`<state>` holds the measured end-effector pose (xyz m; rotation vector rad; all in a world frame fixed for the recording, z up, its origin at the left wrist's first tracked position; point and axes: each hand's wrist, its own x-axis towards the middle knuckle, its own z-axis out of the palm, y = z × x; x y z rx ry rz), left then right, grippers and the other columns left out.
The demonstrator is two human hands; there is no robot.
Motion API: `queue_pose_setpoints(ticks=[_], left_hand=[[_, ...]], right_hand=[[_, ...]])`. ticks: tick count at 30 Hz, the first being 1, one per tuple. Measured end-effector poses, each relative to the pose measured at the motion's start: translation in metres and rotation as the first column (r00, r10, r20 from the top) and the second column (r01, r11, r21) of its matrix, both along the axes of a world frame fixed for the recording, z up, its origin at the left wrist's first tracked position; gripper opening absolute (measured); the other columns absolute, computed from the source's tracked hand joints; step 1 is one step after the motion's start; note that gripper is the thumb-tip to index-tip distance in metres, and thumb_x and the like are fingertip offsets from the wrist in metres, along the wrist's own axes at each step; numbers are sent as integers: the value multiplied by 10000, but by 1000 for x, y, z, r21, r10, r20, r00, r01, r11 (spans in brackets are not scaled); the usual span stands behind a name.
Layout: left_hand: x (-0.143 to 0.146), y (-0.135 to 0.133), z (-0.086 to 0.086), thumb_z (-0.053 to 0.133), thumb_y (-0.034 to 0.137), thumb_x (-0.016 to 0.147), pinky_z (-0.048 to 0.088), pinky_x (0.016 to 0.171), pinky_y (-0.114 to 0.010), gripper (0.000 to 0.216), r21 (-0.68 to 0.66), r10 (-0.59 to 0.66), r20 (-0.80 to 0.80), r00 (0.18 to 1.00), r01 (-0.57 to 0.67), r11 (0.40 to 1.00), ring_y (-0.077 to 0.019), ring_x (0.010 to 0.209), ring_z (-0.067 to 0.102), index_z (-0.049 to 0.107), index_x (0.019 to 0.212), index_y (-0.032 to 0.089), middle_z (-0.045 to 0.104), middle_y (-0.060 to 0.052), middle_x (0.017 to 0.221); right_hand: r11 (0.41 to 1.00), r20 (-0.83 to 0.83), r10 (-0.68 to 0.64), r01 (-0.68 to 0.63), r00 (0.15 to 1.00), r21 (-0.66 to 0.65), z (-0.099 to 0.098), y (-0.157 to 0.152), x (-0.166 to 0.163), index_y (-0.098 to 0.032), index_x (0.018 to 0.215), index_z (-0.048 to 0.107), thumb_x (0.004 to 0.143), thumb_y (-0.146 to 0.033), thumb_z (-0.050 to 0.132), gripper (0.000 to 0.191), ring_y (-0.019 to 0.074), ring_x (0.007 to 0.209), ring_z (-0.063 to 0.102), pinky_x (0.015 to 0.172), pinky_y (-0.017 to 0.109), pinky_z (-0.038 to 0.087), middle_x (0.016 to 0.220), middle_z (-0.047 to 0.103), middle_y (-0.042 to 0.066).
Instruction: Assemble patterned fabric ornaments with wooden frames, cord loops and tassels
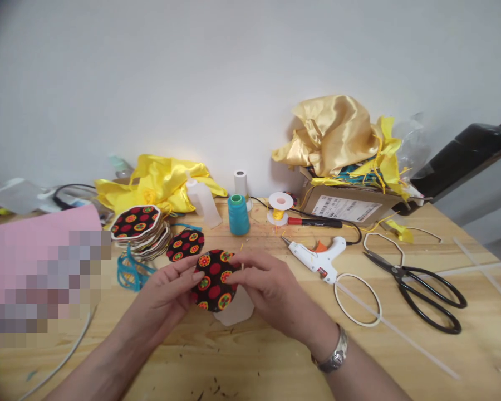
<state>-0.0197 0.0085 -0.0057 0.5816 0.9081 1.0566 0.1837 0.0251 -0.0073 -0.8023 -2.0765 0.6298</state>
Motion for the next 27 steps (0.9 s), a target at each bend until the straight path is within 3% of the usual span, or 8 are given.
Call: queue_pose_setpoints(ticks=[3,5,7,9,14,17,22,27], left_hand=[[1,0,-2,726,127,698,569,672,-283,328,9,53,-25,998,-52,999,-198,775,708,689,1023,145,755,-98,929],[2,0,-1,735,132,689,569,663,-273,316,7,66,-38,997,-66,998,-196,775,708,696,1003,142,755,-102,929],[2,-1,0,733,140,695,570,676,-279,319,8,55,-40,998,-55,998,-200,795,705,693,1011,138,751,-108,944],[3,-1,0,725,141,705,571,691,-293,323,15,43,-40,998,-43,999,-205,810,703,686,1026,136,748,-111,956],[3,0,-2,704,136,725,570,717,-319,327,44,28,-28,999,-27,999,-216,814,706,672,1050,144,747,-104,956],[3,0,-2,686,149,749,569,727,-318,305,54,3,-21,1000,-2,999,-213,818,706,673,1054,146,745,-101,963],[3,1,-2,684,174,762,572,668,-281,224,39,1,-42,999,1,999,-190,745,712,702,984,157,759,-82,875],[3,-2,-4,707,216,749,572,733,-343,274,47,-83,-86,993,87,995,-220,808,706,698,1015,151,752,-92,931]], right_hand=[[971,-39,-190,182,981,-158,1,4,-1,-209,1004,664,880,-147,457,249,154,840,640,726,312,532,985,683,74],[878,-78,-304,247,950,-410,3,5,-3,-171,1018,645,889,-259,476,230,128,627,615,548,256,505,852,690,69],[750,-122,-328,181,937,-636,7,7,-5,-144,955,650,880,-394,486,309,98,494,558,425,213,424,772,680,59],[642,-168,-282,56,945,-765,9,7,-6,-136,855,662,860,-476,490,380,78,444,521,379,191,358,727,671,51],[487,-199,-245,-57,949,-872,12,5,-9,-150,630,606,749,-412,644,290,47,355,400,352,169,266,447,543,-38],[462,-198,-280,-49,940,-885,14,5,-9,-159,600,571,714,-336,670,233,40,340,370,354,169,244,410,517,-58],[492,-162,-287,1,944,-871,17,7,-7,-153,623,599,760,-284,611,190,42,351,357,357,177,217,406,511,-52],[512,-123,-262,30,957,-858,15,7,-7,-156,600,586,766,-268,605,201,48,365,372,375,178,249,412,509,-50]])
